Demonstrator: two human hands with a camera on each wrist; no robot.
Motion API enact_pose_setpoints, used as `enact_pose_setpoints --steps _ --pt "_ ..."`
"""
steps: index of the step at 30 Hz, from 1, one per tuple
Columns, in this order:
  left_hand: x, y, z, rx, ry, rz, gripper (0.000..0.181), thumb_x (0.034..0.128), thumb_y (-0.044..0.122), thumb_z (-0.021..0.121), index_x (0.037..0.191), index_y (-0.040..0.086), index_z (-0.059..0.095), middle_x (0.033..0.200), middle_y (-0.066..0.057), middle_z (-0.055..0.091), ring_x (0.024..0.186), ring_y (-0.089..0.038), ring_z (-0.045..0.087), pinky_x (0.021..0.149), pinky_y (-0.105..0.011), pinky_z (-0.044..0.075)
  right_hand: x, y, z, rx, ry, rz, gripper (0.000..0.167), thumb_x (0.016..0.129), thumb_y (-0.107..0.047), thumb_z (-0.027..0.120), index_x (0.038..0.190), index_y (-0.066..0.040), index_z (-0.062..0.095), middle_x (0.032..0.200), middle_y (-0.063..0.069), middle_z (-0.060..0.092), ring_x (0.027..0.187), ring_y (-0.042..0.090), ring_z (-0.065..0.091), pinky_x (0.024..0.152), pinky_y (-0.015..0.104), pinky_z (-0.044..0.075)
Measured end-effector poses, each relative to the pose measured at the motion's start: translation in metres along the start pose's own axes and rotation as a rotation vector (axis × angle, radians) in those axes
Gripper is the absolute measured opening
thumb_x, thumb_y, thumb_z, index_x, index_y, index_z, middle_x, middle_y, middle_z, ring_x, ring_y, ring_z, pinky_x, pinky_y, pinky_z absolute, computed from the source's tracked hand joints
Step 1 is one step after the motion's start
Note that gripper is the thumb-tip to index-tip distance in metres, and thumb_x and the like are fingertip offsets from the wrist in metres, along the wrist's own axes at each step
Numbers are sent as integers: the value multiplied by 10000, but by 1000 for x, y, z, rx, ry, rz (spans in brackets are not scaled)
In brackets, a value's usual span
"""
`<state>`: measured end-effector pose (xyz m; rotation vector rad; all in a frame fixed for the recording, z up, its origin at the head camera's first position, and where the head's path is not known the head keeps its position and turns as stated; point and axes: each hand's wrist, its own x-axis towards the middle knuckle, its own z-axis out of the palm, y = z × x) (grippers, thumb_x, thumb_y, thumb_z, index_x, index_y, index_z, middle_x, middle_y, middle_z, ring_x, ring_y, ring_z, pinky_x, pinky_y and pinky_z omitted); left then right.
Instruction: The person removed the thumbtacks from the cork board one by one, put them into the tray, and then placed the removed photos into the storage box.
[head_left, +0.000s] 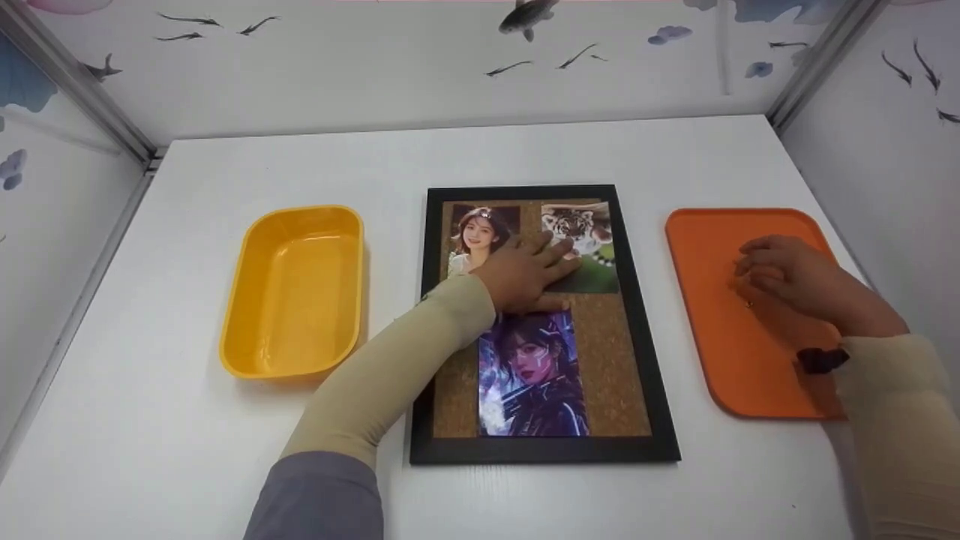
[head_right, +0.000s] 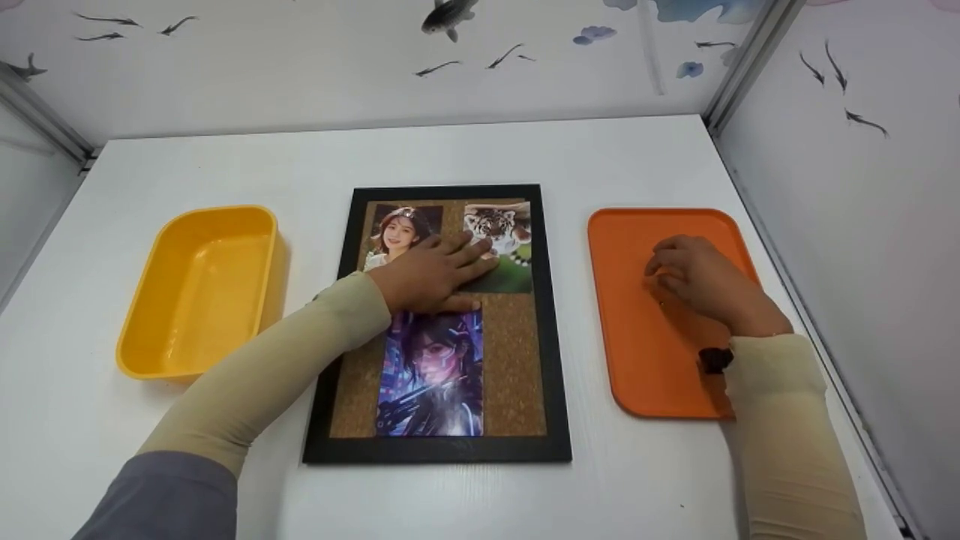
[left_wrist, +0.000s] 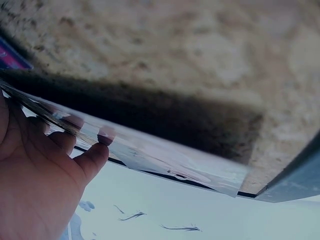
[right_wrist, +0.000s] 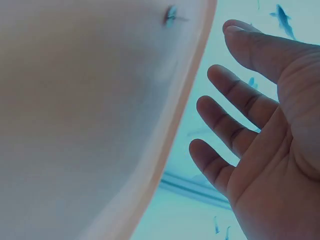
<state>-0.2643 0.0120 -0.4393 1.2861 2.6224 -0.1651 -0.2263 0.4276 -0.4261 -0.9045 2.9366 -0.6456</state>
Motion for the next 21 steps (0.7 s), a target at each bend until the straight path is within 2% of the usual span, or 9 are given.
enact_pose_setpoints --steps 2,4,7,15,21 --pt "0 0 0 -3 4 3 741 1010 637 300 1611 247 113 1667 -46 50 1512 -324 40 1175 -563 143 4 -7 -2 -17 -4 17 270 811 136 728 985 -70 726 1212 192 590 1144 380 506 955 138 373" --pt "-1 0 0 -7 4 4 735 1013 632 298 1611 247 113 1667 -43 50 1513 -323 38 1173 -569 141 7 -15 -4 -21 -17 54 251 824 119 725 994 -67 725 1247 200 571 1162 391 488 979 328 442" --pt "-1 0 0 -10 6 7 733 1015 628 301 1611 244 118 1667 -45 52 1512 -326 39 1171 -574 141 14 -24 -5 -26 -25 67 229 831 104 728 1000 -49 724 1264 214 564 1173 405 475 918 593 437" --pt "-2 0 -2 8 -4 4 745 1010 637 298 1612 240 108 1667 -53 45 1511 -331 41 1173 -566 146 34 -35 -1 -75 15 -55 237 791 69 787 975 -60 711 1224 225 579 1109 410 516 893 612 435" --pt "0 1 -2 5 -2 -1 749 1005 646 307 1611 251 113 1667 -44 48 1512 -323 44 1173 -564 152 49 -46 2 -98 12 -117 240 793 58 792 977 -71 708 1231 218 583 1113 403 534 898 595 454"
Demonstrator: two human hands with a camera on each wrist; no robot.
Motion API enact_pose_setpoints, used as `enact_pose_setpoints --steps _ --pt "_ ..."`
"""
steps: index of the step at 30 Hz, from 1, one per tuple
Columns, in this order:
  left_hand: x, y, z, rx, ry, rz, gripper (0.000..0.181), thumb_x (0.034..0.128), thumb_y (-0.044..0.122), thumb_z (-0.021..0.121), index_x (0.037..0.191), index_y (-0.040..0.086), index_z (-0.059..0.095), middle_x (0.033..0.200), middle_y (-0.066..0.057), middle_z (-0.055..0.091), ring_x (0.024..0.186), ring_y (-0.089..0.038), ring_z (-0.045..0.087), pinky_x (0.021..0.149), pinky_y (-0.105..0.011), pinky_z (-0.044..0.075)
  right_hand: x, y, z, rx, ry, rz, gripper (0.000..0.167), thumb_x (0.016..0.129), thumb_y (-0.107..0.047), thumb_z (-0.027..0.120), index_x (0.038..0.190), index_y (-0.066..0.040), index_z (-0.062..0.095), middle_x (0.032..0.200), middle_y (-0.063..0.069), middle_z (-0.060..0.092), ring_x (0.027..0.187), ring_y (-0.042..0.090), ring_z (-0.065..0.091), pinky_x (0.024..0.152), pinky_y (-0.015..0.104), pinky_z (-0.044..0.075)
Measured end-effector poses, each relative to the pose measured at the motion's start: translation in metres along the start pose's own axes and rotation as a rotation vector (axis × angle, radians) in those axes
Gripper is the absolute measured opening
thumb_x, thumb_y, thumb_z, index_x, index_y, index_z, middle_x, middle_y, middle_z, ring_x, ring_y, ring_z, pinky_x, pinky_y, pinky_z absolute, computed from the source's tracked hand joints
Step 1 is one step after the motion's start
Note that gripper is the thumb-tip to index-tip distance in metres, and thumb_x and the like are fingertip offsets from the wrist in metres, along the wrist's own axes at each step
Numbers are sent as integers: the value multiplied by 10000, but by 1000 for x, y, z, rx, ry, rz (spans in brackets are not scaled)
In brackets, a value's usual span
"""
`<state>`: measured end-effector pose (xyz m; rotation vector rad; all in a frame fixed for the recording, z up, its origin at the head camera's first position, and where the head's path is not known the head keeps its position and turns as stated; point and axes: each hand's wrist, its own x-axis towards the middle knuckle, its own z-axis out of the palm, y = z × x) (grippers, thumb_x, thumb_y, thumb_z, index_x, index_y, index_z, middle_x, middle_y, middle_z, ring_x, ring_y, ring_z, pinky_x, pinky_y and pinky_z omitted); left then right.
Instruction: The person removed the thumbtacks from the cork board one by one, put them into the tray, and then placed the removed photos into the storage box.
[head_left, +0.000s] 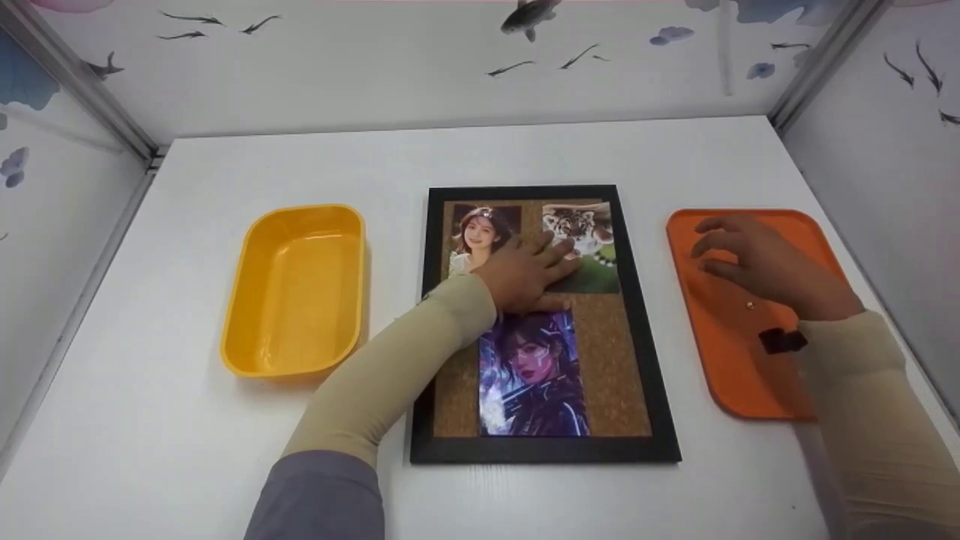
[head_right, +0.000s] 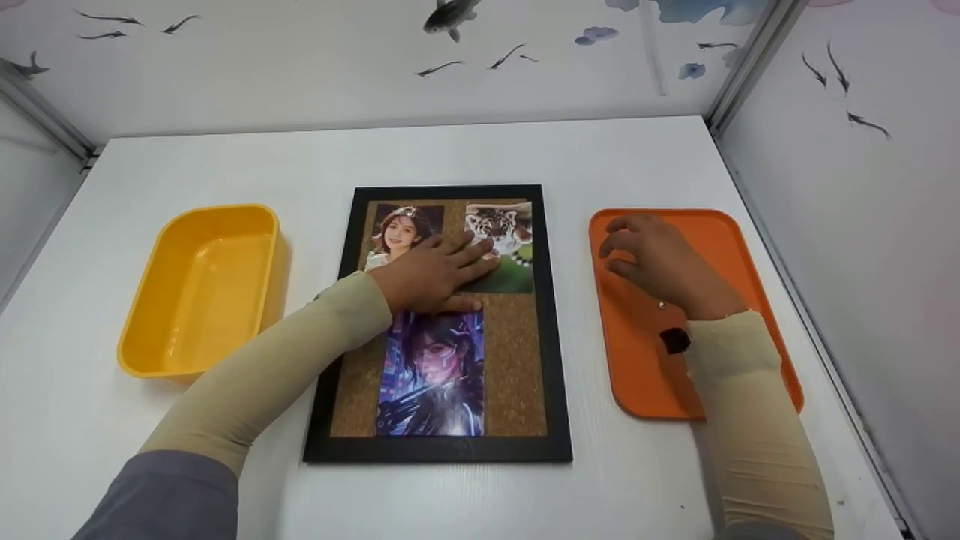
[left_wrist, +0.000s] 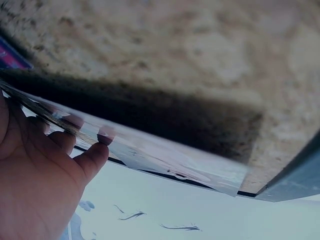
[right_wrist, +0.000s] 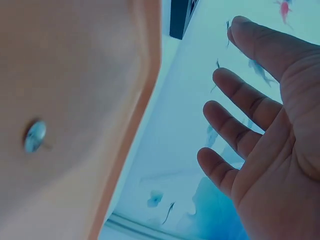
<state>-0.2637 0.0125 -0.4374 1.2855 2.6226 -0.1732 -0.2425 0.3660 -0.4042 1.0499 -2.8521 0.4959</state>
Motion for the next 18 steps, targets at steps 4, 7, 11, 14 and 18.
enact_pose_setpoints --steps 4,7,11,14,18 --pt "2 -1 1 1 2 0 755 1001 653 308 1611 258 105 1668 -38 47 1513 -319 45 1174 -563 154 13 -8 1 -1 -26 9 242 798 33 800 996 -81 718 1243 181 593 1157 362 523 944 570 454" --pt "2 -1 1 14 1 1 759 999 659 298 1611 258 97 1668 -37 47 1512 -324 51 1173 -564 154 24 -14 3 1 -56 44 222 827 -21 794 1031 -80 726 1260 156 589 1177 335 509 959 544 456" --pt "2 -1 2 32 0 -5 755 999 662 283 1611 262 95 1667 -32 47 1513 -318 55 1174 -558 157 38 -22 7 -18 -81 69 202 873 -89 767 1067 -56 721 1283 174 580 1189 355 500 967 540 449" --pt "2 0 2 37 -3 -9 753 999 664 275 1611 265 92 1667 -28 42 1513 -313 52 1176 -551 155 49 -26 12 -68 -78 60 202 894 -120 750 1073 -34 715 1270 196 586 1188 385 502 976 555 439" --pt "2 0 2 43 -4 -8 755 997 669 268 1610 267 85 1667 -27 33 1513 -312 48 1174 -555 155 62 -29 21 -154 -76 66 227 913 -163 730 1087 -18 709 1250 220 592 1185 419 507 968 589 433"
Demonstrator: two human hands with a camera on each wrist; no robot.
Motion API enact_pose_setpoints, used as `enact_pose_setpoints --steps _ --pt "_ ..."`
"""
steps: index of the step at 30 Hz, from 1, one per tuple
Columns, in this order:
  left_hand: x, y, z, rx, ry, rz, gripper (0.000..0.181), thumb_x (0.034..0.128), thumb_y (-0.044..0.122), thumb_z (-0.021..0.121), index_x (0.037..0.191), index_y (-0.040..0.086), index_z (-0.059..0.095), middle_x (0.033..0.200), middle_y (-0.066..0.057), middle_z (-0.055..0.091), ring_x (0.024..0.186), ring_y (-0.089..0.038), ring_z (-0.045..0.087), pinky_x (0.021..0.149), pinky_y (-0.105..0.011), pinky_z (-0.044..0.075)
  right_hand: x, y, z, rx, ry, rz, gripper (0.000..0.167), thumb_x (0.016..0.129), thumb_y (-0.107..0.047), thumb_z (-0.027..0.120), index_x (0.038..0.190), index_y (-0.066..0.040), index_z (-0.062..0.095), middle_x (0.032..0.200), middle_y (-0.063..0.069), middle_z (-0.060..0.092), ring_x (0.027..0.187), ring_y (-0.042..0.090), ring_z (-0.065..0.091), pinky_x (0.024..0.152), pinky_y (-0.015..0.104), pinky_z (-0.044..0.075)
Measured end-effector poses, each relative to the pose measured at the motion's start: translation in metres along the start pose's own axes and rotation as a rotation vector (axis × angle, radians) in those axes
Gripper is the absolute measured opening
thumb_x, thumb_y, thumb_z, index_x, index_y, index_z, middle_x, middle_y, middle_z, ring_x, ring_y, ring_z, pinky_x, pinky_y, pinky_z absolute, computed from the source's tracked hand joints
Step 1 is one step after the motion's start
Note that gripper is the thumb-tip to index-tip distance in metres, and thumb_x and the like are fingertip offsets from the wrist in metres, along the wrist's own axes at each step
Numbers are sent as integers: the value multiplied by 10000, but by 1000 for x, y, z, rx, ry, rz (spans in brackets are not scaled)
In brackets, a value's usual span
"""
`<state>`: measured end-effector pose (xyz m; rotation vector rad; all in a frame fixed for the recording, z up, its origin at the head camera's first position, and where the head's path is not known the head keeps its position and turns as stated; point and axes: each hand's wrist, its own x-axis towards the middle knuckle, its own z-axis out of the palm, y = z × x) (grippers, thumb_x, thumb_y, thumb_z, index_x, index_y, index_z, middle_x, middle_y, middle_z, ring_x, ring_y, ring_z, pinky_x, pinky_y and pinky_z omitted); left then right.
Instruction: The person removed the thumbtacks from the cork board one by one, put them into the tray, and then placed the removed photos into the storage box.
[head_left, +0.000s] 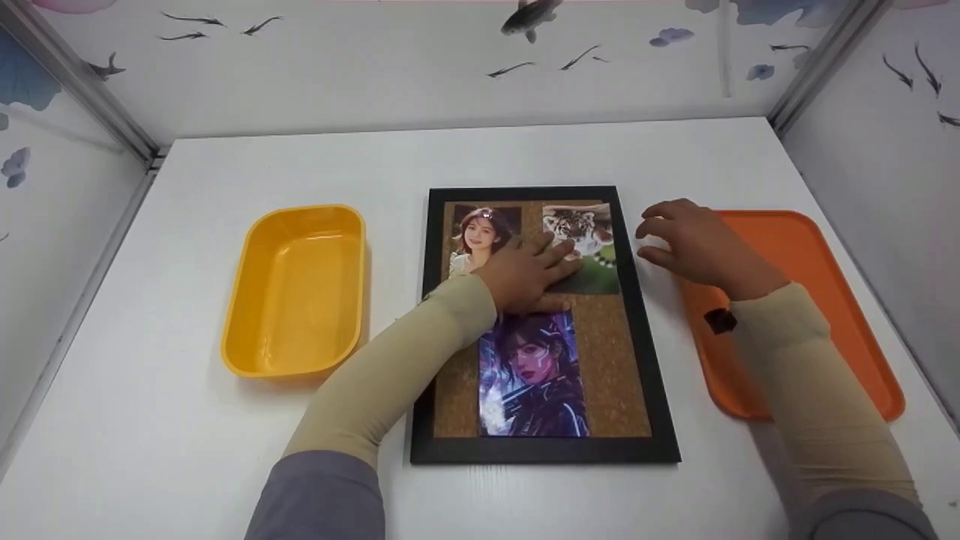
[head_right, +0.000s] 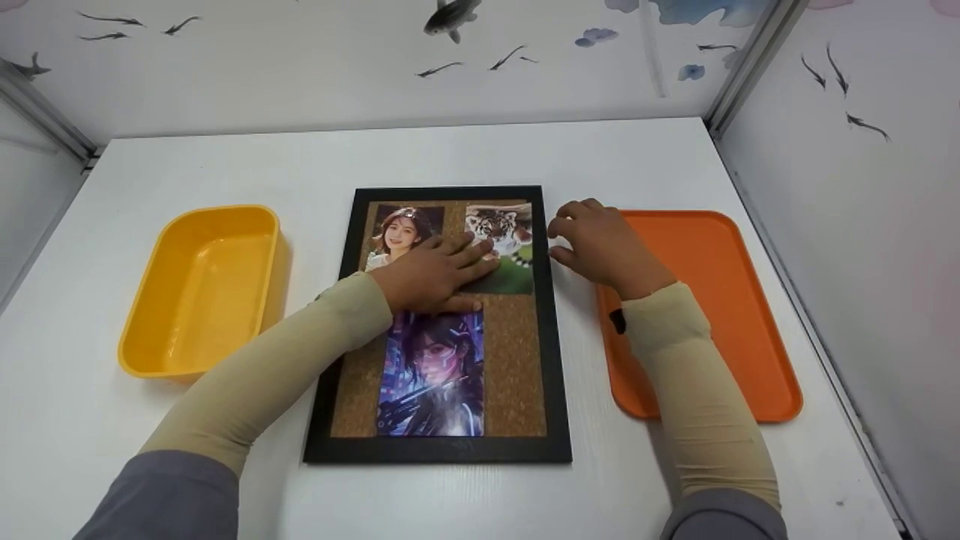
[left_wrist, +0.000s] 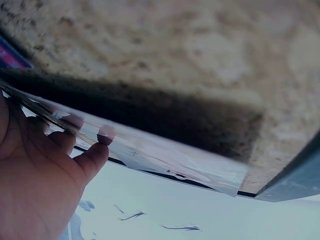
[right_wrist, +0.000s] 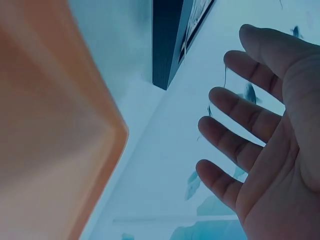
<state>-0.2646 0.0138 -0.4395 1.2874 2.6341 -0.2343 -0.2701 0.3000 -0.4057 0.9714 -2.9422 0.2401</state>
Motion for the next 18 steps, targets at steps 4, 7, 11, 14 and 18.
enact_pose_setpoints --steps 4,7,11,14,18 --pt "1 0 1 6 0 2 760 995 675 260 1611 268 79 1667 -28 31 1513 -313 47 1174 -554 155 11 -3 6 -53 -33 50 277 924 -211 714 1130 -26 698 1282 234 578 1216 438 489 963 626 417" --pt "0 0 2 7 -1 1 761 994 676 257 1611 268 73 1668 -26 30 1514 -313 45 1174 -554 155 19 -3 10 -63 -64 93 329 937 -251 700 1180 -30 682 1323 237 553 1251 439 462 979 645 393" --pt "-1 0 2 -5 2 0 753 999 667 263 1611 267 86 1668 -25 41 1514 -311 49 1173 -555 162 27 -3 13 -69 -89 120 393 956 -292 674 1242 -24 654 1359 247 523 1279 442 438 994 656 373" --pt "-2 0 1 -13 2 2 745 1003 662 260 1611 266 93 1669 -22 45 1514 -308 51 1174 -554 164 32 -3 13 -82 -97 127 426 968 -310 654 1277 -17 632 1373 258 510 1287 448 433 1003 650 371" --pt "-3 -1 0 -18 -3 2 744 1004 662 252 1612 267 87 1669 -20 41 1515 -307 47 1176 -550 158 42 -1 12 -72 -103 146 456 975 -317 639 1315 -15 603 1383 263 499 1288 453 428 1020 645 362"
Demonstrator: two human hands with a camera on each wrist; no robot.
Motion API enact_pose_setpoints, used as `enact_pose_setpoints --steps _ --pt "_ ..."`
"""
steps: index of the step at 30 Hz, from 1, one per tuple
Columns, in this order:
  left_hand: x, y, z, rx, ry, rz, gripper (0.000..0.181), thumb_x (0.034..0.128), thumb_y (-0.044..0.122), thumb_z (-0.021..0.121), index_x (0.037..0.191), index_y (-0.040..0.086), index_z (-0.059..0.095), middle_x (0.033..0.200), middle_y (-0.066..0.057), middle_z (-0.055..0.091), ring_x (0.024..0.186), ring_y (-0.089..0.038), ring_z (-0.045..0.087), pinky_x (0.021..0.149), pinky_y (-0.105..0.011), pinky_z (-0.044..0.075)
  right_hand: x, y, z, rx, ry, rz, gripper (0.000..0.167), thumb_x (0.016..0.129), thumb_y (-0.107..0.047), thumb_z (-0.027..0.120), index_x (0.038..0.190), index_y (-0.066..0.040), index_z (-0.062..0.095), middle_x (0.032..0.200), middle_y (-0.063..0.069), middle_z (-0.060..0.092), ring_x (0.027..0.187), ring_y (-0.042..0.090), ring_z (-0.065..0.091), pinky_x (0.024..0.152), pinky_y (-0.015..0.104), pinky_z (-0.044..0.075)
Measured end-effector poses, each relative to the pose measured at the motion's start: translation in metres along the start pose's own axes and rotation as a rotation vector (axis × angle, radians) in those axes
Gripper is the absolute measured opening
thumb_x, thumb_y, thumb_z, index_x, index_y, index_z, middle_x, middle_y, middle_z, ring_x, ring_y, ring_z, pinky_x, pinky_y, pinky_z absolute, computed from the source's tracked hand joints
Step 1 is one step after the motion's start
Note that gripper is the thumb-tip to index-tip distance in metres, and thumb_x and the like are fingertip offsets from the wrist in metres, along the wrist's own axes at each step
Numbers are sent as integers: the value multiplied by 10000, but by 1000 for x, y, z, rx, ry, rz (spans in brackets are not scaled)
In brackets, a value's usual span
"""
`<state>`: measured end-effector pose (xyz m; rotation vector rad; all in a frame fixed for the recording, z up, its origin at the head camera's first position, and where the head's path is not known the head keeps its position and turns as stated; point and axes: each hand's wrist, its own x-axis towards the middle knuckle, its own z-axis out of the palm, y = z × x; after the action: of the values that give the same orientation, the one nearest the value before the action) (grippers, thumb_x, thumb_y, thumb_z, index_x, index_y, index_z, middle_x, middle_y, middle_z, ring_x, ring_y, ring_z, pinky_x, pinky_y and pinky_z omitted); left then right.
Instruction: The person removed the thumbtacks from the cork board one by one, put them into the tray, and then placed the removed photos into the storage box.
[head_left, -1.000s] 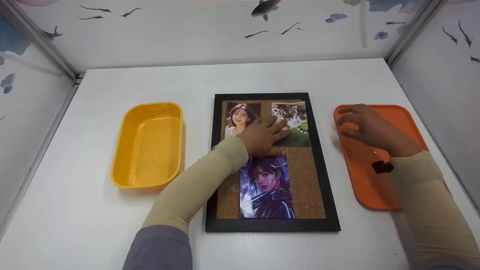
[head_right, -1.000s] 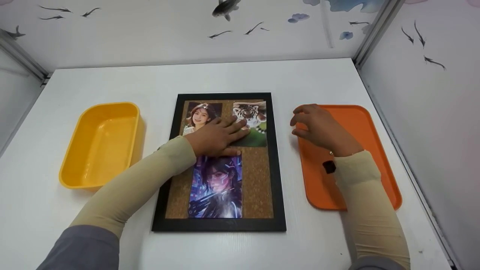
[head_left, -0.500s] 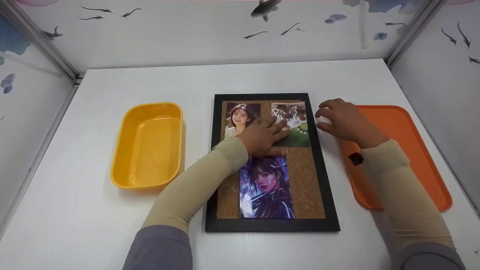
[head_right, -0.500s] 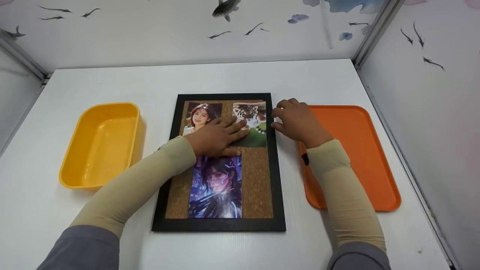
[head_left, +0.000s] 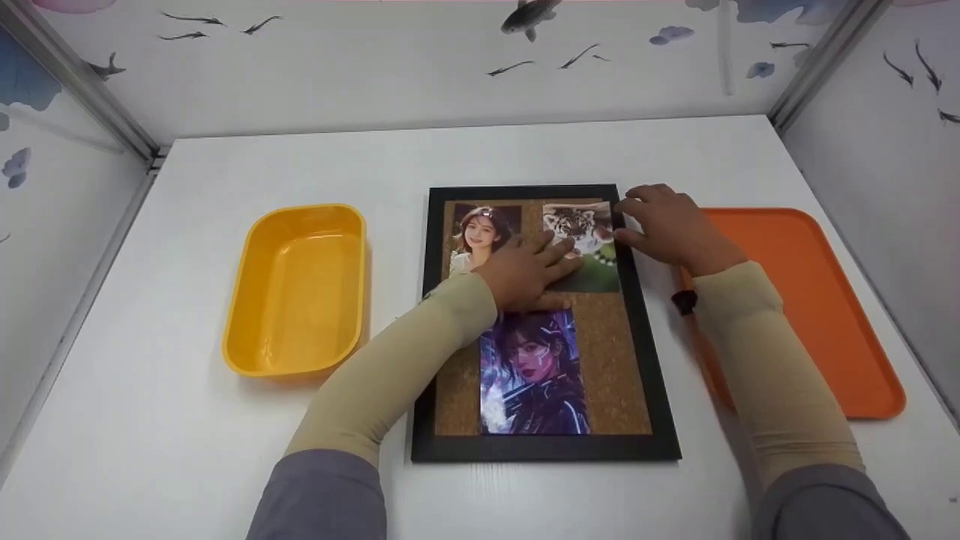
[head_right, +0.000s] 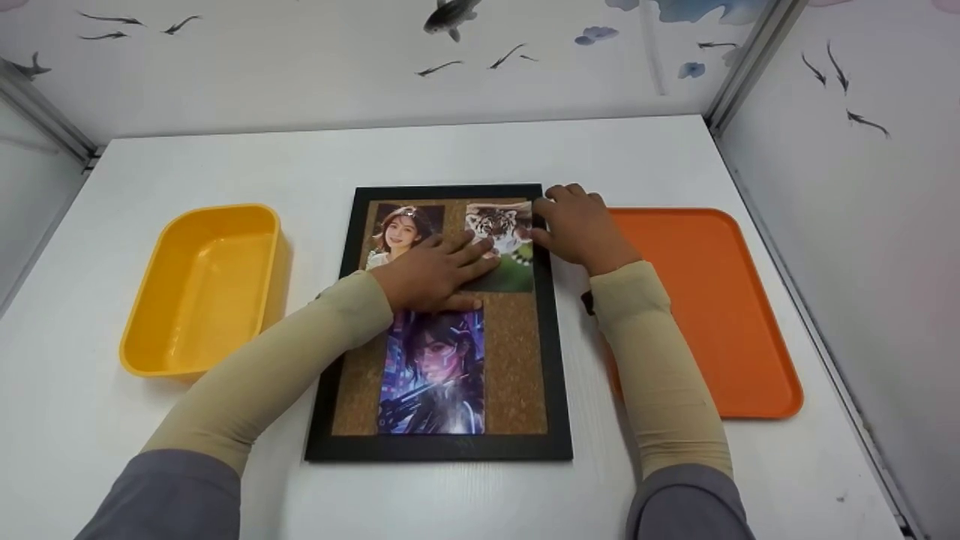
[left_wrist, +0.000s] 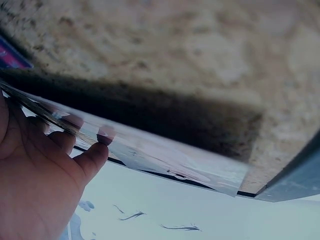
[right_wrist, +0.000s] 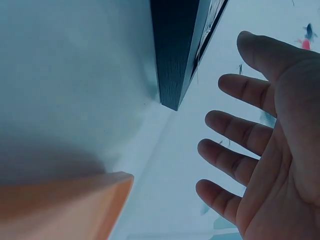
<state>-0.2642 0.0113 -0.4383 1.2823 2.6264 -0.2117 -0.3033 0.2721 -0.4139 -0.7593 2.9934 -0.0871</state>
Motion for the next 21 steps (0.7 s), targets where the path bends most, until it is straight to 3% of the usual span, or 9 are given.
enact_pose_setpoints --steps 10,21 --pt "5 -2 3 22 -26 -14 762 986 695 229 1609 292 55 1670 1 4 1516 -302 19 1183 -537 142 27 5 9 73 8 14 496 975 -349 618 1340 -19 557 1357 245 509 1246 452 446 1004 628 376" --pt "2 0 0 14 -14 0 750 998 673 250 1611 275 80 1669 -15 24 1515 -309 33 1179 -542 156 32 3 13 40 -62 35 502 977 -349 602 1354 -21 553 1320 256 504 1179 453 477 970 626 393"
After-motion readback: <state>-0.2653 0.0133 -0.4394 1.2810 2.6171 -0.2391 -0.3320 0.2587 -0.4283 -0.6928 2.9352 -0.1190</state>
